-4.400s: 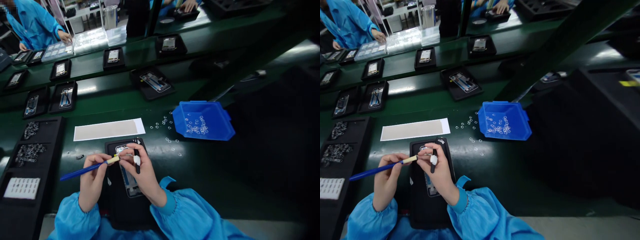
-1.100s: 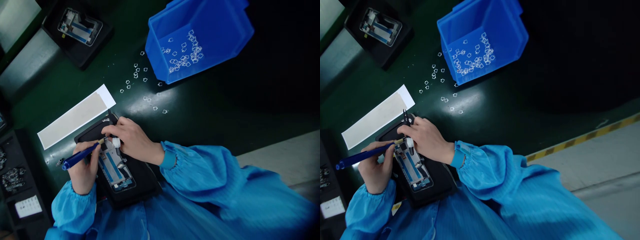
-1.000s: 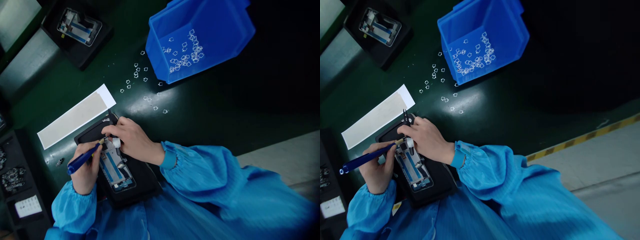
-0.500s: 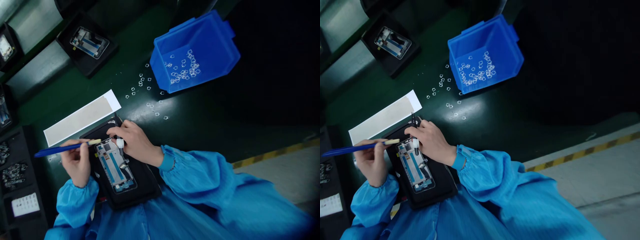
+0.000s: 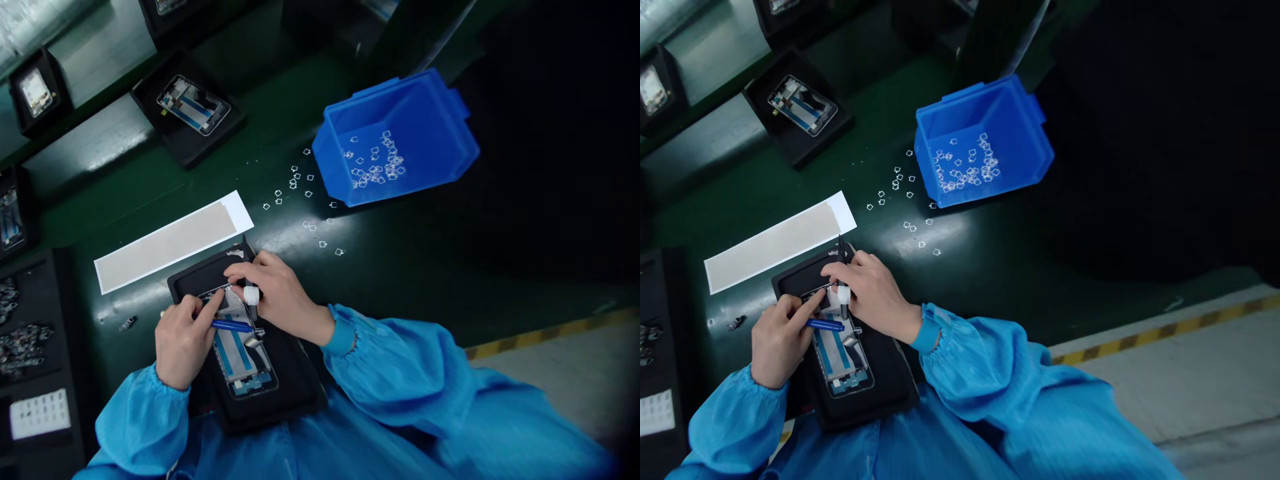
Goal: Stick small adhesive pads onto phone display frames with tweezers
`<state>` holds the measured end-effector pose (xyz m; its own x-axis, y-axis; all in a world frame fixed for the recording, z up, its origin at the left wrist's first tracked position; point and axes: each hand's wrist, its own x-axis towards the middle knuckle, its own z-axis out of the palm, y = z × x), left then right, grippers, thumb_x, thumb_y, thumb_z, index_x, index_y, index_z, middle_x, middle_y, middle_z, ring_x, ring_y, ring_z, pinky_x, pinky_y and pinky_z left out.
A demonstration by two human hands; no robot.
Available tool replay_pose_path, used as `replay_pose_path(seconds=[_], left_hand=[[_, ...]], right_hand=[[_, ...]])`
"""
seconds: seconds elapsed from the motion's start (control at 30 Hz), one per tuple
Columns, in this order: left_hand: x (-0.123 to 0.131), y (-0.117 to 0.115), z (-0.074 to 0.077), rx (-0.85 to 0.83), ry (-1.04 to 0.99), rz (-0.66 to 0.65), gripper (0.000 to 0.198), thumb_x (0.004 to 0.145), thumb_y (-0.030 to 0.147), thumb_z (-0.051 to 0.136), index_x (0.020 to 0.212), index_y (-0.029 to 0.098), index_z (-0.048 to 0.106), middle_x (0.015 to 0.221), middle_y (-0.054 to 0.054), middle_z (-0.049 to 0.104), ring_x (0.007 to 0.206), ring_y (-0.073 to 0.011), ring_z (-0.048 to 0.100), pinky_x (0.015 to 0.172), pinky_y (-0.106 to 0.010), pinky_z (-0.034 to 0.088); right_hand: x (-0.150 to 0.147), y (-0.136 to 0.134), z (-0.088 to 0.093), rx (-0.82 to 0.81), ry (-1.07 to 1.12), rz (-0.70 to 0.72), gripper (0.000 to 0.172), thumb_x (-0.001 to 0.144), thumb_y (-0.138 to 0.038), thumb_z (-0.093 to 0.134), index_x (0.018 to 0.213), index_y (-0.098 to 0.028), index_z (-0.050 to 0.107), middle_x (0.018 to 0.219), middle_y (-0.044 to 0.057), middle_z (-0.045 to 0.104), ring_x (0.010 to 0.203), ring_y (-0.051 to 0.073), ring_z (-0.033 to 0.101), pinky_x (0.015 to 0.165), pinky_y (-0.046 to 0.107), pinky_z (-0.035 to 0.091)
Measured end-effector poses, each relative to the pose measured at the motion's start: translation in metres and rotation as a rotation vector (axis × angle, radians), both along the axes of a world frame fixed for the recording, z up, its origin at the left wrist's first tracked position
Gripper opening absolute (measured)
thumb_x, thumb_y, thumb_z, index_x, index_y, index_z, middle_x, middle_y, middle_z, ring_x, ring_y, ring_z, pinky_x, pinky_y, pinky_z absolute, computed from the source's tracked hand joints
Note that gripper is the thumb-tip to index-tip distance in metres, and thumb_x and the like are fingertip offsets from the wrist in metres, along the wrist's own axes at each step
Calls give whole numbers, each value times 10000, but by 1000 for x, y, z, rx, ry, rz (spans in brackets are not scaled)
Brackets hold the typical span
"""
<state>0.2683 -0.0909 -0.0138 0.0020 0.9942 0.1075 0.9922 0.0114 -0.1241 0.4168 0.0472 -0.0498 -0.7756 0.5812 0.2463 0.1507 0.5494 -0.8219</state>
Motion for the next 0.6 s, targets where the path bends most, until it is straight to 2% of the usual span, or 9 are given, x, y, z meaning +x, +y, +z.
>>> replay_pose_path(seconds=[0.1,0.17,0.23,0.3,0.4,0.47,0.53,0.6], left_hand=[[4,4,11,-50,68,-49,382,874,107,497,1196,231,661,727,-13,556,544,-152,482,521,-284,372],[5,7,19,-105,95,-62,364,855,102,522,1167,220,669,737,-17,580,544,-158,521,523,-291,386],[1,14,23,-172,64,-50,352,831,124,573,1146,239,678,772,-17,615,527,-158,548,503,-288,392],[-6,30,23,-194,-18,-12,377,833,164,604,1190,267,665,856,-20,665,520,-160,583,469,-279,393],[-22,68,16,-151,-126,110,402,901,264,574,1297,322,608,1137,-45,692,638,-191,680,470,-280,443],[-30,96,12,-179,-159,166,405,925,326,557,1328,350,586,1353,-57,608,797,-232,721,542,-307,518],[-34,115,9,-258,-167,163,418,931,352,551,1349,359,569,1475,-46,513,928,-265,719,636,-347,569],[-35,123,8,-325,-155,148,414,945,351,524,1357,362,561,1515,-25,472,987,-276,709,692,-370,588]], right_hand=[[1,0,2,-31,14,0,190,945,-123,528,1081,-179,647,907,65,726,775,198,555,673,327,435],[5,6,6,-135,88,-11,234,983,-161,468,1151,-196,628,919,57,734,806,194,598,730,344,474],[10,18,11,-268,179,-86,289,1009,-218,428,1245,-213,596,878,38,724,782,174,631,743,338,507],[11,37,14,-375,215,-208,327,1012,-315,433,1280,-217,594,814,24,687,689,150,622,664,308,524],[1,68,15,-526,193,-314,395,945,-468,514,1189,-187,647,761,27,645,691,156,630,534,259,518],[-13,83,12,-606,182,-323,432,867,-538,581,1089,-174,656,714,23,636,749,184,665,500,239,526],[-29,92,8,-618,173,-337,417,802,-564,630,963,-180,643,677,17,639,741,198,685,491,239,541],[-42,96,5,-597,161,-352,374,766,-548,659,862,-189,624,656,17,650,687,201,689,477,249,547]])
